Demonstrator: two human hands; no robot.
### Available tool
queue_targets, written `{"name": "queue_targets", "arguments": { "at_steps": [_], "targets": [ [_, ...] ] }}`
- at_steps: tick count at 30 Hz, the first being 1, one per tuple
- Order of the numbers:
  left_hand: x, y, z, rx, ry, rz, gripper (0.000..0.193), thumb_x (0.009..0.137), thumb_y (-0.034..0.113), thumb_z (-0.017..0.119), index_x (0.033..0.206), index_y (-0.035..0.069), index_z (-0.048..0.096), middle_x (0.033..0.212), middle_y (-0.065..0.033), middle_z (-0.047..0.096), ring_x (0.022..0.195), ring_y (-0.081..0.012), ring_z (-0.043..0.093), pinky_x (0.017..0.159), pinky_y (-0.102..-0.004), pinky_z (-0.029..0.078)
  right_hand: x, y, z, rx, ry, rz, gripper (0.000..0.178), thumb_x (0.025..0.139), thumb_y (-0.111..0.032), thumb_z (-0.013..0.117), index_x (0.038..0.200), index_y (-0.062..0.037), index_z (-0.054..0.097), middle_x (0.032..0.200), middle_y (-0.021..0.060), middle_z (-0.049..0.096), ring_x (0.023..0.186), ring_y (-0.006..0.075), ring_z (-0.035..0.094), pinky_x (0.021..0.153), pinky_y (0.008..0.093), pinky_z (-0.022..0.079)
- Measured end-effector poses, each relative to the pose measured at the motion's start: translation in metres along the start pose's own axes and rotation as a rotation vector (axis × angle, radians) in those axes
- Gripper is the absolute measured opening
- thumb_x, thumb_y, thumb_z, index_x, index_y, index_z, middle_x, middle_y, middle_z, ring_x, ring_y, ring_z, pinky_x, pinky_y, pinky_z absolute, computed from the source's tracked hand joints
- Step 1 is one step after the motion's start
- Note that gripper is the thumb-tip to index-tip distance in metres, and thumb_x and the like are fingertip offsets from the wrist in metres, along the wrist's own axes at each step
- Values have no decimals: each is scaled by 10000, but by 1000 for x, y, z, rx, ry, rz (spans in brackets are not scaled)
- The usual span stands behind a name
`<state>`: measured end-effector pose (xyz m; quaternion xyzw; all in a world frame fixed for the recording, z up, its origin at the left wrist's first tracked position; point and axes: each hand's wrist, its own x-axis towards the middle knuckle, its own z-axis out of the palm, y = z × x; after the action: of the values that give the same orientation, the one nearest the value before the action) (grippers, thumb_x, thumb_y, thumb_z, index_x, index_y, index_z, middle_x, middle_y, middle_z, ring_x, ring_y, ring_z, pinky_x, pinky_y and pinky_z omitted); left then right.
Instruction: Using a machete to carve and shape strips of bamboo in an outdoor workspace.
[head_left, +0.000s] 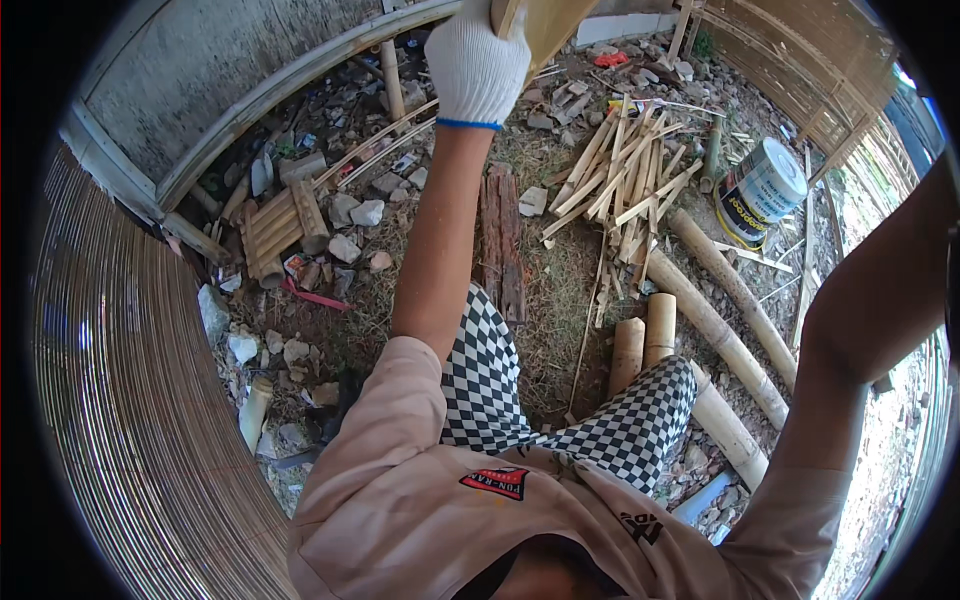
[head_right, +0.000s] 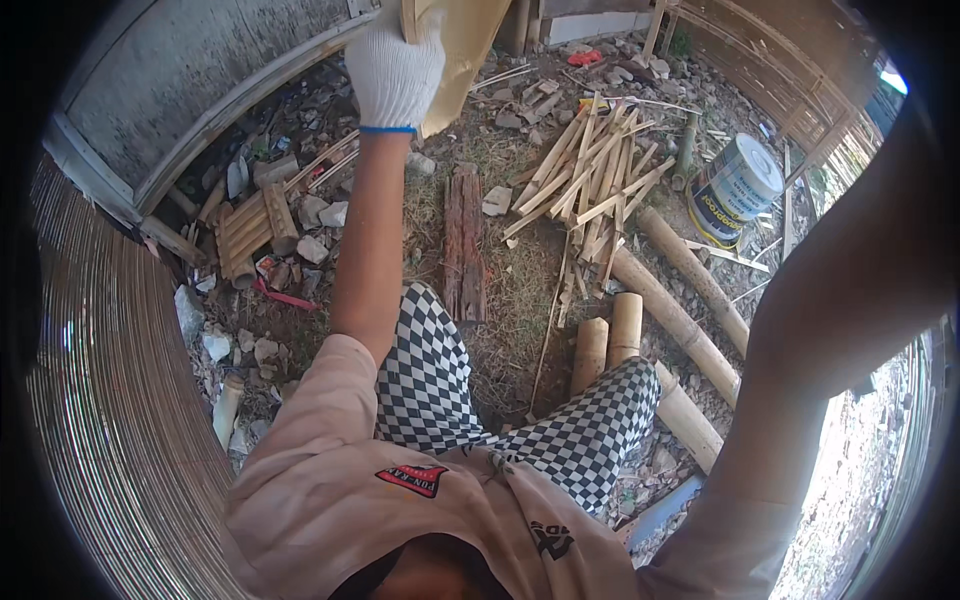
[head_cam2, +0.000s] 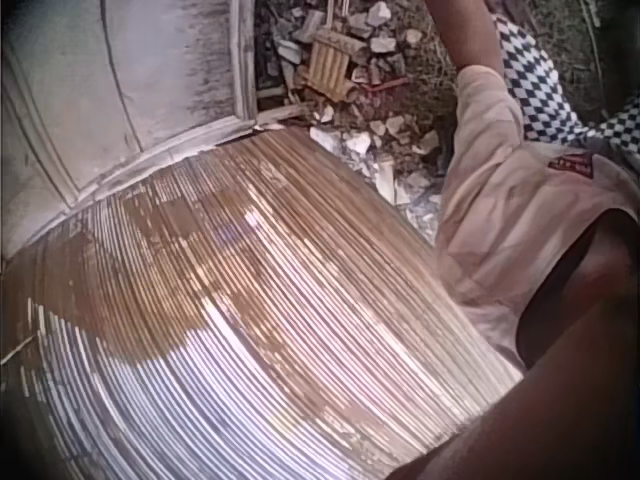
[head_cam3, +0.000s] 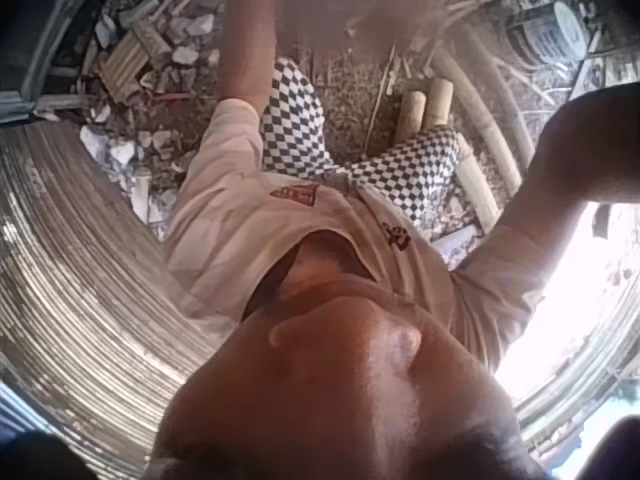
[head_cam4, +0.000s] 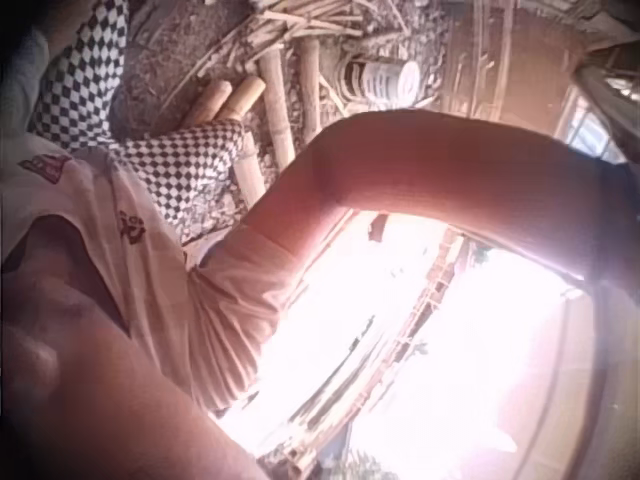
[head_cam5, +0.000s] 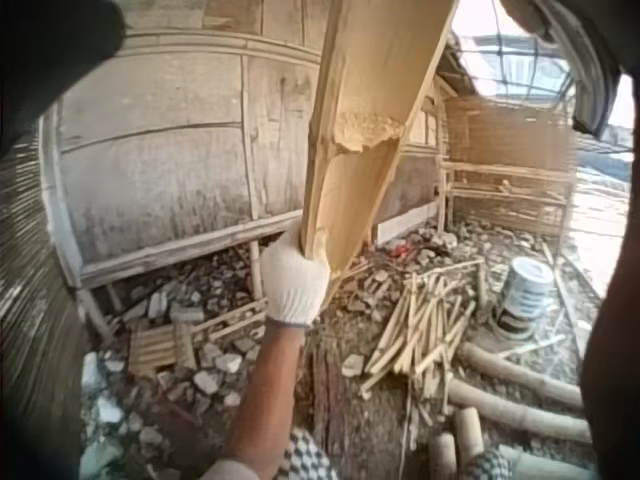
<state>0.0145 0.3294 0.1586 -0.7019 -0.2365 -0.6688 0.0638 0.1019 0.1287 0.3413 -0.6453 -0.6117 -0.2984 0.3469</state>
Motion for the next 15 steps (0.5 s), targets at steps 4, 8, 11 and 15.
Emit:
{"name": "queue_targets", "arguments": {
  "at_steps": [4, 8, 11, 15],
  "targets": [
    [-15, 6, 26, 31, -141, -40, 213, 920, 267, 698, 888, 56, 700, 706, -180, 688, 648, -367, 688, 611, -399, 563, 13, 8, 35, -42, -198, 341, 403, 969, -293, 531, 1078, 77, 648, 758, 279, 665, 813, 430, 710, 771, 461, 574],
    [-265, -119, 53, -36, -473, -778, 493, 681, 323, 838, 1107, 100, 728, 1017, -162, 760, 910, -392, 720, 822, -441, 579, -17, 46, 174, 90, -36, -30, 346, 944, -262, 547, 1040, 66, 606, 831, 348, 669, 853, 502, 679, 802, 547, 536],
    [-292, -92, 66, 8, -531, -937, 414, 726, 311, 847, 1052, 81, 738, 979, -170, 757, 894, -387, 718, 800, -460, 564, -44, 56, 173, 143, -200, 1, 315, 942, -255, 551, 983, 56, 579, 777, 330, 658, 793, 496, 670, 695, 553, 532],
    [-286, -118, 72, 16, -405, -843, 304, 900, 349, 706, 968, 55, 743, 852, -201, 732, 814, -416, 699, 688, -471, 535, -64, 31, 161, 121, -138, -13, 405, 982, -369, 564, 1166, -14, 499, 835, 284, 694, 817, 475, 693, 730, 564, 558]
  ]
}}
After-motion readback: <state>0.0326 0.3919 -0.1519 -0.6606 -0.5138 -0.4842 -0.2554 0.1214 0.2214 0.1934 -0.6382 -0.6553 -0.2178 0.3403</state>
